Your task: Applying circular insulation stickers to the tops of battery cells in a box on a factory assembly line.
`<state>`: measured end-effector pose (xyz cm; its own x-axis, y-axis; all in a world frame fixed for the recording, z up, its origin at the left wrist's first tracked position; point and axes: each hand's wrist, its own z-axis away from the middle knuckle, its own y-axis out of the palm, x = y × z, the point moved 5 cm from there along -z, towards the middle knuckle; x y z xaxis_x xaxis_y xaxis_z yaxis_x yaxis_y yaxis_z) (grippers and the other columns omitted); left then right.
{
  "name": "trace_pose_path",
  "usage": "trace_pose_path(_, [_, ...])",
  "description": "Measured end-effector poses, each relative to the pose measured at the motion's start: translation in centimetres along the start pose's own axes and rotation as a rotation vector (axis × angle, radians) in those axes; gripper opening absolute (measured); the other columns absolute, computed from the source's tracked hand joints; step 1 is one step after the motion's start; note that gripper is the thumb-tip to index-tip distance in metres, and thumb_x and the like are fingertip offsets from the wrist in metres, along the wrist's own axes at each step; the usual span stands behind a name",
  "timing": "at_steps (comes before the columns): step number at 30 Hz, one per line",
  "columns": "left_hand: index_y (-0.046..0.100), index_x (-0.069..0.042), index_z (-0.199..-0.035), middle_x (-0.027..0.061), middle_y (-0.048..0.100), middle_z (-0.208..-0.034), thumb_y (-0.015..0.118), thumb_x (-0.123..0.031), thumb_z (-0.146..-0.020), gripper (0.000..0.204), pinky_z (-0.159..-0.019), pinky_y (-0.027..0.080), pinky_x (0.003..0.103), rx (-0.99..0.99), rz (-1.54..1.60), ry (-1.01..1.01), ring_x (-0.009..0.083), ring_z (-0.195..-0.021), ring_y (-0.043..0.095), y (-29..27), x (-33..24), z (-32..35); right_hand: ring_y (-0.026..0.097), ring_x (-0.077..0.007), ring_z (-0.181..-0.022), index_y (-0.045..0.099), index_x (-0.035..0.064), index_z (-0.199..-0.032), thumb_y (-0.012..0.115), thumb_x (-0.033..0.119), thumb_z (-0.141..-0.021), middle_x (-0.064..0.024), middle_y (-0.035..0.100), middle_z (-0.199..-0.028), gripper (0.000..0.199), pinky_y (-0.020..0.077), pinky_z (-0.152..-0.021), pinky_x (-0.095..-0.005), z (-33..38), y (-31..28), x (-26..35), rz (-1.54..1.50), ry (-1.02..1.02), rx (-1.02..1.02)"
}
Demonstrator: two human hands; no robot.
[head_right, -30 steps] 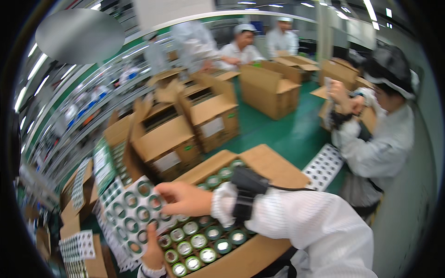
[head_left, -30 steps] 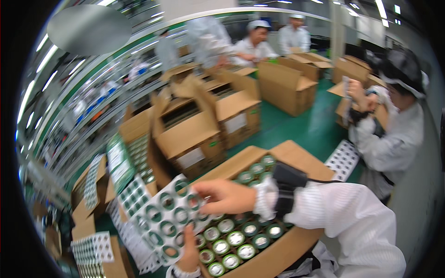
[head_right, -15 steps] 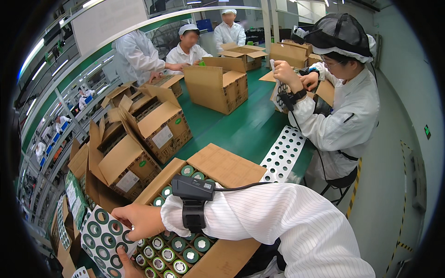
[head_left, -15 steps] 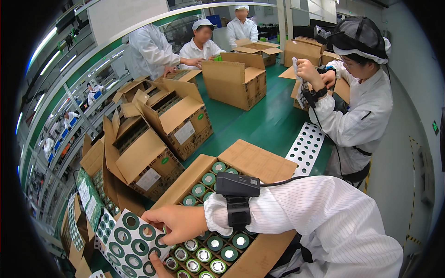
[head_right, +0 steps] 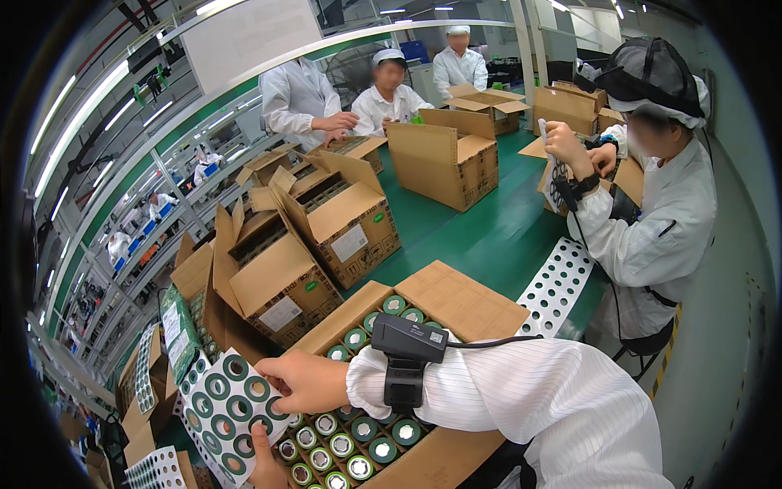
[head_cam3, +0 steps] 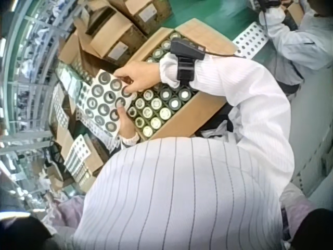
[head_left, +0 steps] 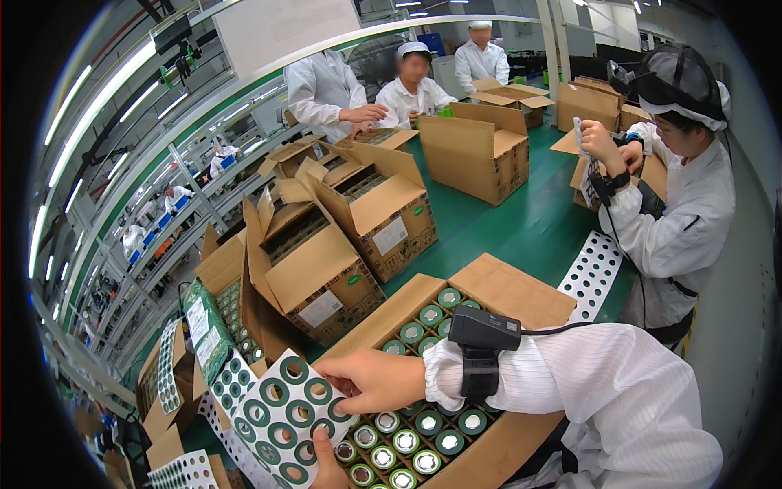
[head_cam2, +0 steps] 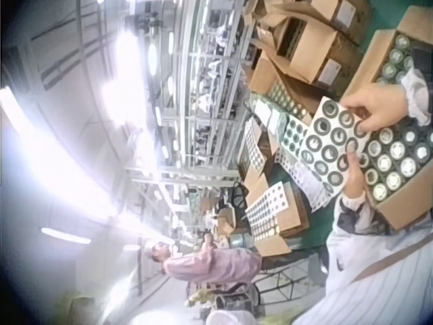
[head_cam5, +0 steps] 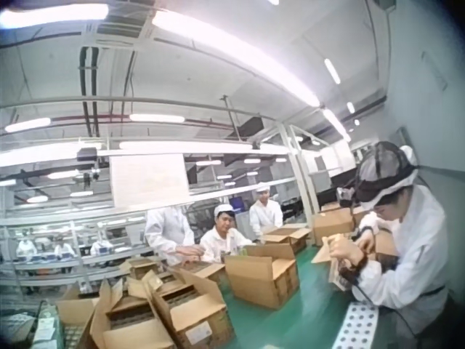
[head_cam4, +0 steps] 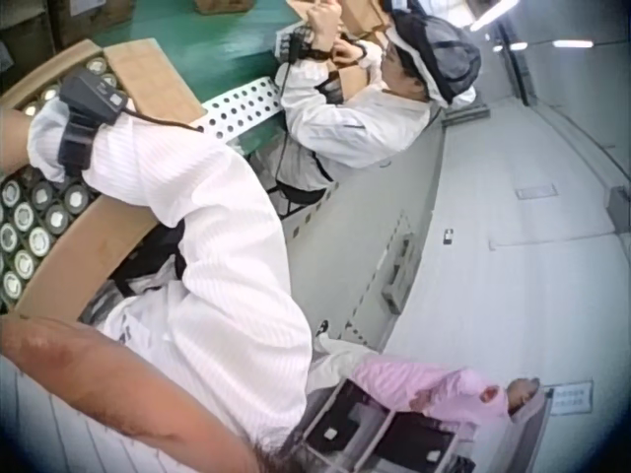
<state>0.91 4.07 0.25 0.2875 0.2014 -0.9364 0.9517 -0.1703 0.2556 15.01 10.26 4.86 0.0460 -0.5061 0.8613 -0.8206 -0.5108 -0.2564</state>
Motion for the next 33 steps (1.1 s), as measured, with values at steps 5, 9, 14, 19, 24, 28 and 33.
trace_pose_path(5, [0.039,0.0,-0.122,0.0099,0.045,-0.123,0.055,-0.017,-0.086,0.043,-0.094,0.032,0.038,0.018,0.021,-0.016,0.0246,-0.11,0.043,-0.1,0.2,0.0,0.053,-0.0122,-0.07,0.043,0.0,-0.119,0.062,0.006,-0.074,-0.0059,0.057,-0.08,0.05,0.0452,-0.065,-0.0255,-0.2,-0.1,-0.5,0.062,0.091,0.089])
trace_pose_path(9, [0.038,0.0,-0.123,0.0097,0.043,-0.125,0.055,-0.018,-0.086,0.044,-0.095,0.03,0.039,0.02,0.037,-0.03,0.0249,-0.112,0.041,-0.2,0.4,0.1,0.055,-0.0128,-0.074,0.043,0.0001,-0.12,0.061,0.006,-0.074,-0.0064,0.059,-0.084,0.05,0.0459,-0.068,-0.0257,-0.2,-0.3,-0.4,0.01,0.085,0.085])
trace_pose_path(14, [0.035,0.0,-0.125,0.0094,0.041,-0.127,0.054,-0.018,-0.087,0.047,-0.097,0.029,0.039,0.009,0.065,-0.037,0.0254,-0.114,0.039,-0.7,0.2,0.3,0.055,-0.0134,-0.076,0.042,0.0002,-0.122,0.061,0.006,-0.074,-0.0069,0.059,-0.087,0.052,0.0461,-0.07,-0.0267,-0.2,-0.2,-0.2,-0.01,0.069,0.106])
trace_pose_path(19, [0.033,0.0,-0.127,0.0092,0.039,-0.129,0.054,-0.019,-0.087,0.049,-0.098,0.027,0.04,0.012,0.089,-0.056,0.0259,-0.116,0.037,-0.7,0.3,0.5,0.055,-0.0133,-0.077,0.041,0.0009,-0.124,0.059,0.006,-0.074,-0.0074,0.059,-0.087,0.054,0.0463,-0.072,-0.0275,-0.2,0.0,-0.3,-0.066,0.044,0.134])
trace_pose_path(24, [0.031,-0.001,-0.129,0.0089,0.038,-0.132,0.053,-0.02,-0.087,0.051,-0.1,0.025,0.04,0.013,0.119,-0.065,0.0263,-0.119,0.035,-1.0,0.3,0.9,0.056,-0.0134,-0.076,0.042,0.0017,-0.124,0.06,0.007,-0.075,-0.0069,0.059,-0.087,0.052,0.0465,-0.072,-0.0269,-0.2,-0.2,0.0,-0.069,0.052,0.138])
trace_pose_path(28, [0.029,-0.001,-0.13,0.0087,0.036,-0.133,0.053,-0.02,-0.087,0.053,-0.101,0.024,0.041,0.01,0.156,-0.07,0.0267,-0.12,0.034,-1.3,0.4,1.1,0.056,-0.0124,-0.076,0.043,0.002,-0.123,0.059,0.006,-0.076,-0.0065,0.06,-0.088,0.05,0.0467,-0.071,-0.0258,-0.2,-0.2,-0.2,-0.069,0.041,0.145])
trace_pose_path(33, [0.027,-0.001,-0.132,0.0085,0.034,-0.136,0.053,-0.021,-0.087,0.055,-0.102,0.022,0.041,0.005,0.217,-0.071,0.0271,-0.123,0.032,-2.1,0.6,1.3,0.056,-0.0112,-0.076,0.044,0.002,-0.122,0.059,0.004,-0.076,-0.0056,0.06,-0.089,0.049,0.0467,-0.071,-0.0251,-0.2,-0.6,-0.3,-0.08,0.078,0.143])
